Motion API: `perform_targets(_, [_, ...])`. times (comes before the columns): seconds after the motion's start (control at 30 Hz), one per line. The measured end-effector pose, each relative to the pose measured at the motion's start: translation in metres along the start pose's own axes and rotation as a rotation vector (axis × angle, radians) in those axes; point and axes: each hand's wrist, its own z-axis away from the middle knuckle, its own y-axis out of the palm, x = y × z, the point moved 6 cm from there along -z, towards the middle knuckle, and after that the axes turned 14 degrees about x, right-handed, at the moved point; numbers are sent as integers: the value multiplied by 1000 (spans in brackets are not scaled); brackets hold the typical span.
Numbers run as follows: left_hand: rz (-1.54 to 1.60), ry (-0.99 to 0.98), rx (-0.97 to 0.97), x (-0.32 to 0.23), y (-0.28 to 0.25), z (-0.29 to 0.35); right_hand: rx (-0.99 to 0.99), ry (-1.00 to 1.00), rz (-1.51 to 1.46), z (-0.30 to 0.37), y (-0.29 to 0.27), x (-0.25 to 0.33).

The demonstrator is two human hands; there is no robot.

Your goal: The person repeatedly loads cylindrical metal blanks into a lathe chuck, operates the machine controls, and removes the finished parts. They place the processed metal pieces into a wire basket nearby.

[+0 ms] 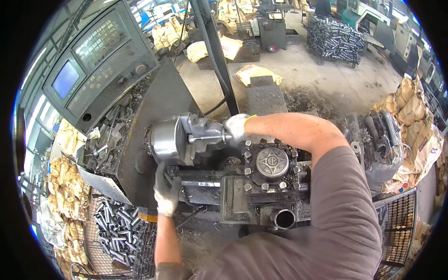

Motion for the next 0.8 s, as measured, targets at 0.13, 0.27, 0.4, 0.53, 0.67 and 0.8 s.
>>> perform_targets(0.13, [-123, 74, 240, -41, -13, -92, 471, -56, -453, -20, 23, -55])
perform_targets(0.27, [-749, 325, 67, -33, 17, -121, 101, -26, -152, -16, 2, 7])
perform_targets(0.4, [-599, 316, 23, -40, 24, -124, 278, 68, -95, 50, 12, -48])
perform_targets(0.53, [-623, 317, 60, -46, 11, -134, -237, 325, -324, 151, 9, -90])
perform_targets(0.67, [-519, 268, 336, -27, 14, -178, -708, 476, -685, 240, -39, -50])
perform_targets(0.8, [-390, 77, 571, -38, 1, -192, -740, 360, -589, 276, -87, 62])
